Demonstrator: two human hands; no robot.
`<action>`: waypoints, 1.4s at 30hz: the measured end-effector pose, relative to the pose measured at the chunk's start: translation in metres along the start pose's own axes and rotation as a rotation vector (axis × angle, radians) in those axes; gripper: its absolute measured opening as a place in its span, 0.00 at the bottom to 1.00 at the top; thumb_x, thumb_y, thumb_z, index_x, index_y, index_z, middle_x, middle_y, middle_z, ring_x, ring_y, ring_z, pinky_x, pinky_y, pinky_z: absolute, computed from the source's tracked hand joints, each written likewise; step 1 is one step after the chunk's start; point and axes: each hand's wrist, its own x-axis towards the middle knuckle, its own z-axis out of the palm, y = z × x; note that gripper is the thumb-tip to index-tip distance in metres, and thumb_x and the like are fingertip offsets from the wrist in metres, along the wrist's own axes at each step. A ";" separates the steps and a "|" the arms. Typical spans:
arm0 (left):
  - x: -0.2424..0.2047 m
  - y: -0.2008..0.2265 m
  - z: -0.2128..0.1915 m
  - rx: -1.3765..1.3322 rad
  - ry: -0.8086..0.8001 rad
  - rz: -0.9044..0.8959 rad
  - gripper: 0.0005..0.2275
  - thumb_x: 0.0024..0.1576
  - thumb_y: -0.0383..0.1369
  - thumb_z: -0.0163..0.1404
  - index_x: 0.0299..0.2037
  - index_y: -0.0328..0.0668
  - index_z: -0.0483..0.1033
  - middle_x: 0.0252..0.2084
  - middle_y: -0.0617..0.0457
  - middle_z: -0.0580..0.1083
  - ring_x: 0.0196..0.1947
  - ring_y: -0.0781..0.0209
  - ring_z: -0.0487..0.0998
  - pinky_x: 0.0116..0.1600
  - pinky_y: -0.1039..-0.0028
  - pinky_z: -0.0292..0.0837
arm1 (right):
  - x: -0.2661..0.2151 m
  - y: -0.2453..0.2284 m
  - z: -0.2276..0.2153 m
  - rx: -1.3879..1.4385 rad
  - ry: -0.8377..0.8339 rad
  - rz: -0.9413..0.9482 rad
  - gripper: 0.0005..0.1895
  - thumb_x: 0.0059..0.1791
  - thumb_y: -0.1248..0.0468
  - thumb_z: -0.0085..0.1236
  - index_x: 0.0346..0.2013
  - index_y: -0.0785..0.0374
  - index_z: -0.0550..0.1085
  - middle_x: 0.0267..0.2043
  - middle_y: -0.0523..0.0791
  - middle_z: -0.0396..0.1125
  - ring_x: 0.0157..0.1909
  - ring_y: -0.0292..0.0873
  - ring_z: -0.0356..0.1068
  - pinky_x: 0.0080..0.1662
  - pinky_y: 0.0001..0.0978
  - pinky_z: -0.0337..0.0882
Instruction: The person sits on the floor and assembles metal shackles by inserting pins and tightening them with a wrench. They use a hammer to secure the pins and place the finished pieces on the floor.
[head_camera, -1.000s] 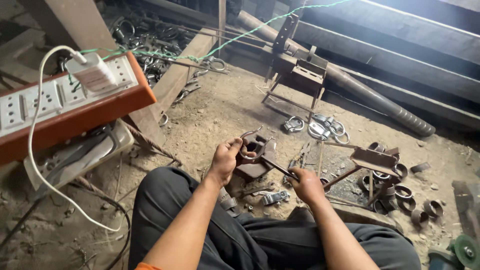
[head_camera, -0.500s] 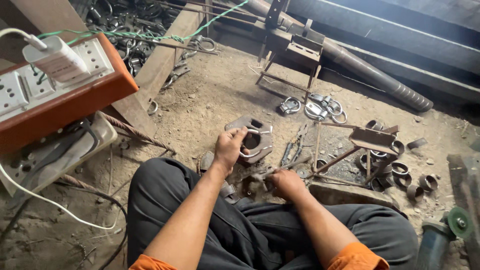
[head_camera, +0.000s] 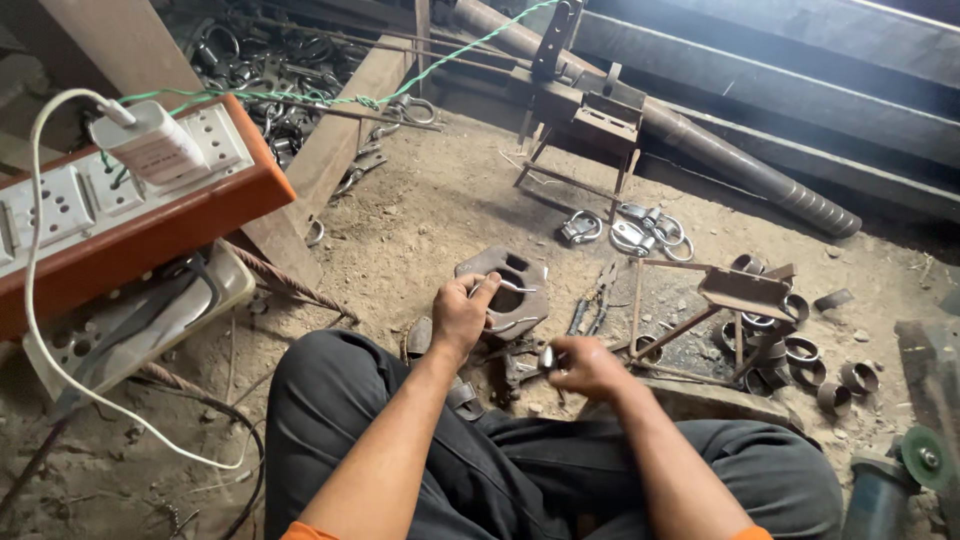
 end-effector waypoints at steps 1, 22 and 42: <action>-0.001 0.001 0.000 0.006 -0.006 0.021 0.13 0.59 0.42 0.55 0.33 0.40 0.84 0.22 0.57 0.77 0.16 0.70 0.74 0.23 0.78 0.68 | -0.003 -0.003 -0.005 0.138 0.056 -0.014 0.23 0.40 0.68 0.62 0.51 0.59 0.77 0.39 0.43 0.77 0.42 0.42 0.78 0.49 0.33 0.78; -0.004 -0.008 0.007 0.237 -0.123 0.304 0.19 0.56 0.51 0.57 0.31 0.42 0.83 0.24 0.58 0.78 0.25 0.70 0.76 0.31 0.75 0.71 | -0.022 -0.058 -0.031 0.020 0.411 -0.475 0.34 0.40 0.71 0.70 0.61 0.58 0.73 0.43 0.48 0.78 0.40 0.38 0.79 0.43 0.31 0.79; -0.008 -0.003 0.005 0.176 -0.078 0.303 0.19 0.56 0.51 0.57 0.29 0.42 0.82 0.21 0.60 0.77 0.23 0.72 0.75 0.30 0.76 0.69 | -0.025 -0.062 -0.034 0.000 0.404 -0.421 0.39 0.40 0.72 0.70 0.65 0.53 0.70 0.46 0.47 0.78 0.43 0.37 0.79 0.46 0.31 0.81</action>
